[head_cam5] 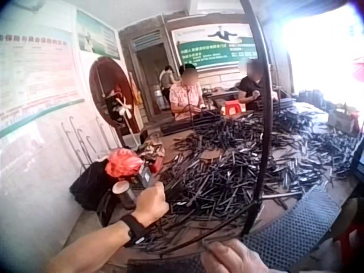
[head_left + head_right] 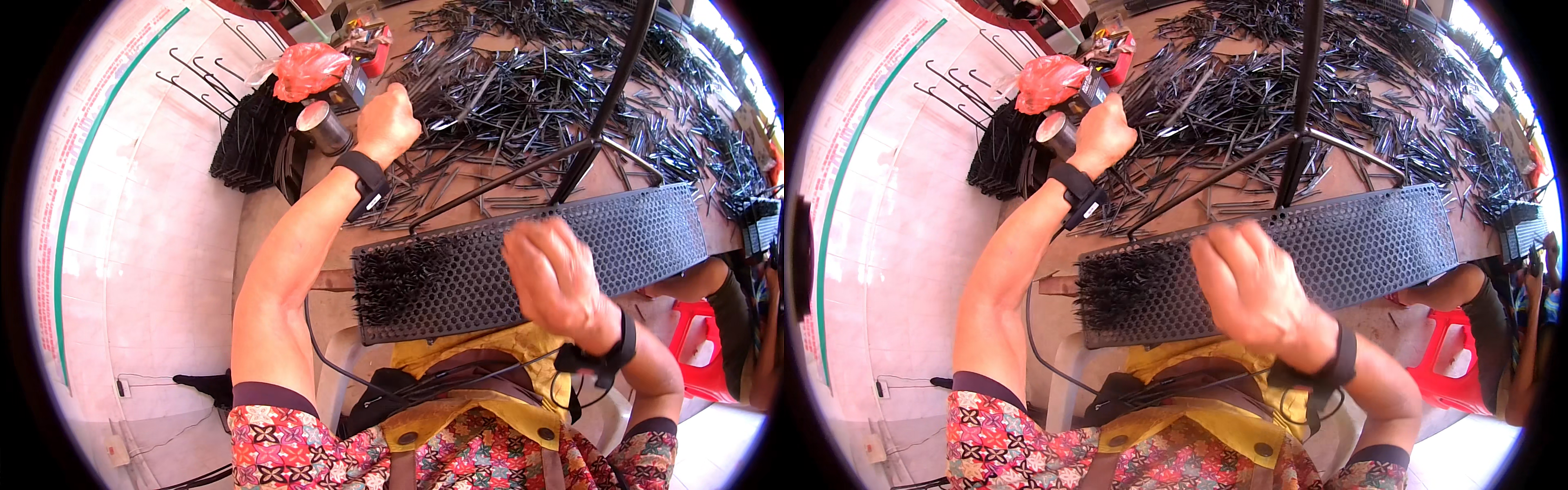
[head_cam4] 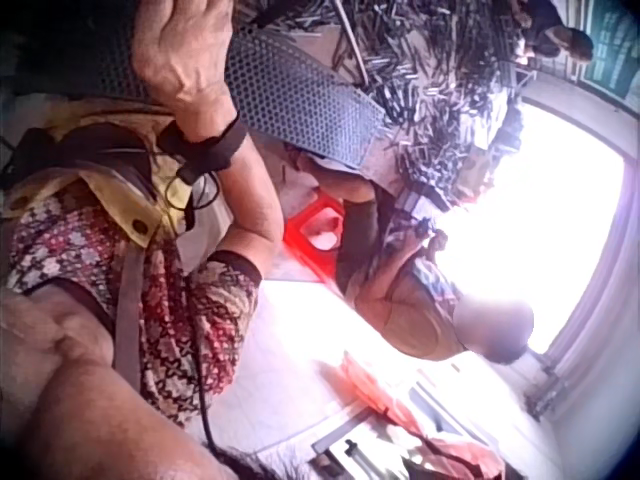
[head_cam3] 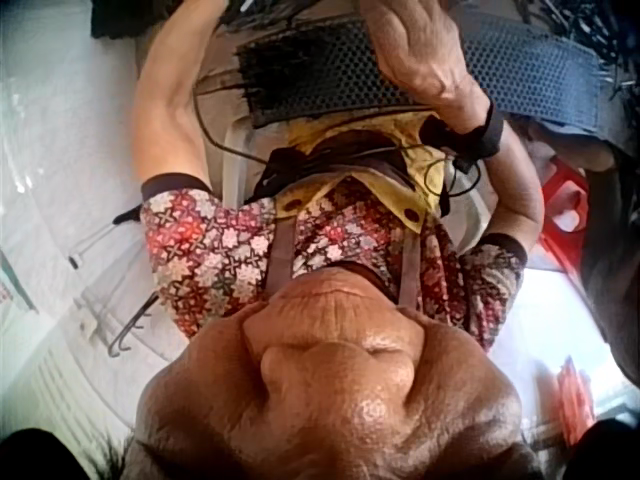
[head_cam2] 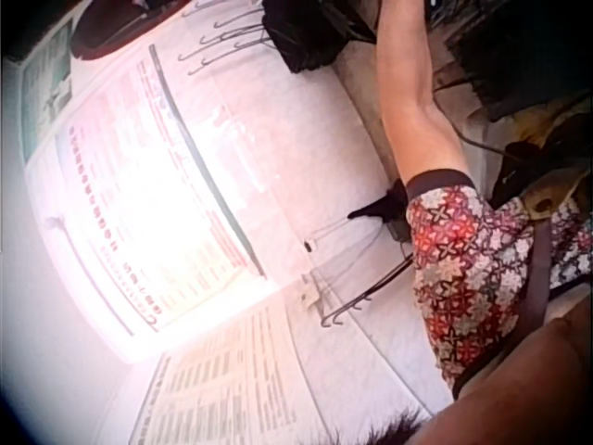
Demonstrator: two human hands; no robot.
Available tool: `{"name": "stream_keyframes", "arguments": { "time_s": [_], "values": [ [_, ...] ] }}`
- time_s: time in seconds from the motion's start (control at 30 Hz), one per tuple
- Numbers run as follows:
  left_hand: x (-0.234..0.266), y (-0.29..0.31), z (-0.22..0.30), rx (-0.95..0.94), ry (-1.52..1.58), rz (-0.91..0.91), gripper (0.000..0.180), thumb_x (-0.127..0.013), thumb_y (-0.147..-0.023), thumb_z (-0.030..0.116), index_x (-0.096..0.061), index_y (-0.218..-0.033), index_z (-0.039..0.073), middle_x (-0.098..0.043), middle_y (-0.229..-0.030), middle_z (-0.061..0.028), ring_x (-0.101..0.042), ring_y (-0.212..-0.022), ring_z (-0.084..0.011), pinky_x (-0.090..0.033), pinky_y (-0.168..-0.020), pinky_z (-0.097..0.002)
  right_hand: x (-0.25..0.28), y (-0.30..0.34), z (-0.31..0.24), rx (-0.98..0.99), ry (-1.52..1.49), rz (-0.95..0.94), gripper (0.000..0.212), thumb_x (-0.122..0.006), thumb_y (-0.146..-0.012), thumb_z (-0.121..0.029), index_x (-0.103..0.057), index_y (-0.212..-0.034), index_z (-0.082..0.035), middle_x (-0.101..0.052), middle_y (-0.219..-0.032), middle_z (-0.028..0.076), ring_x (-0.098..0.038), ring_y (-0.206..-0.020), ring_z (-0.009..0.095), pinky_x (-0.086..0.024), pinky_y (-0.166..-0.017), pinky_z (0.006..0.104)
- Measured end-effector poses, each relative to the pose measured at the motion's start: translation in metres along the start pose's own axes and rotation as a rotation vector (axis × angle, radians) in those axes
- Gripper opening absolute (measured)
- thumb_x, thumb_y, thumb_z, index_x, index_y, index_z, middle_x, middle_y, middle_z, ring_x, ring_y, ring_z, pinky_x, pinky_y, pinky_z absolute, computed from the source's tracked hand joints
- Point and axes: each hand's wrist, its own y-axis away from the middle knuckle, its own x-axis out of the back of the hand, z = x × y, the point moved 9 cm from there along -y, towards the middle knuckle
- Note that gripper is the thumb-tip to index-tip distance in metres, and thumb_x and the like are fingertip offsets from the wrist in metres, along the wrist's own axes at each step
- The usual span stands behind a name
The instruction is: The person inserts black filaments into holes on a rectangular plastic grid by hand while holding a bundle of the filaments in one hand.
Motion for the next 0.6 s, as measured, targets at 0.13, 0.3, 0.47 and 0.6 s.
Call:
{"name": "stream_keyframes", "arguments": {
  "time_s": [0.13,0.3,0.47,0.6],
  "values": [
    [0.005,0.012,0.003,-0.066,0.003,-0.01,0.021,-0.056,-0.064,0.003,-0.048,-0.083,-0.004,-0.058,-0.071,-0.0278,-0.058,-0.075,-0.0454,-0.044,-0.068,-0.0515,-0.026,-0.048,0.024,0.075,0.235,-0.012,0.033,-0.055,-0.064,-0.003,-0.051,-0.094,0.011,-0.05,-0.095,0.022,-0.05,-0.08,0.032,-0.045,-0.071,0.0382],
    [0.008,0.025,0.01,-0.164,-0.004,-0.071,0.02,-0.055,-0.066,0.003,-0.05,-0.084,-0.001,-0.061,-0.073,-0.0241,-0.06,-0.073,-0.0426,-0.046,-0.068,-0.0501,-0.075,-0.065,0.054,0.058,0.482,-0.223,0.019,-0.057,-0.067,-0.005,-0.056,-0.084,0.004,-0.057,-0.079,0.015,-0.054,-0.078,0.029,-0.044,-0.067,0.039],
    [0.007,0.03,0.01,-0.25,0.012,-0.053,0.021,-0.057,-0.065,0.003,-0.048,-0.083,-0.001,-0.061,-0.07,-0.0224,-0.06,-0.071,-0.0409,-0.047,-0.064,-0.0483,-0.095,-0.067,0.048,0.12,0.496,-0.35,0.006,-0.059,-0.067,-0.008,-0.055,-0.07,-0.003,-0.058,-0.066,0.009,-0.056,-0.067,0.025,-0.043,-0.058,0.0363],
    [0.008,0.032,0.019,-0.311,0.022,-0.043,0.022,-0.057,-0.064,0.001,-0.048,-0.084,-0.001,-0.061,-0.07,-0.0219,-0.061,-0.071,-0.0398,-0.048,-0.064,-0.048,-0.094,-0.069,0.05,0.08,0.473,-0.395,0.006,-0.058,-0.068,-0.007,-0.055,-0.071,-0.003,-0.058,-0.067,0.011,-0.058,-0.069,0.025,-0.043,-0.058,0.0356]
  ]
}}
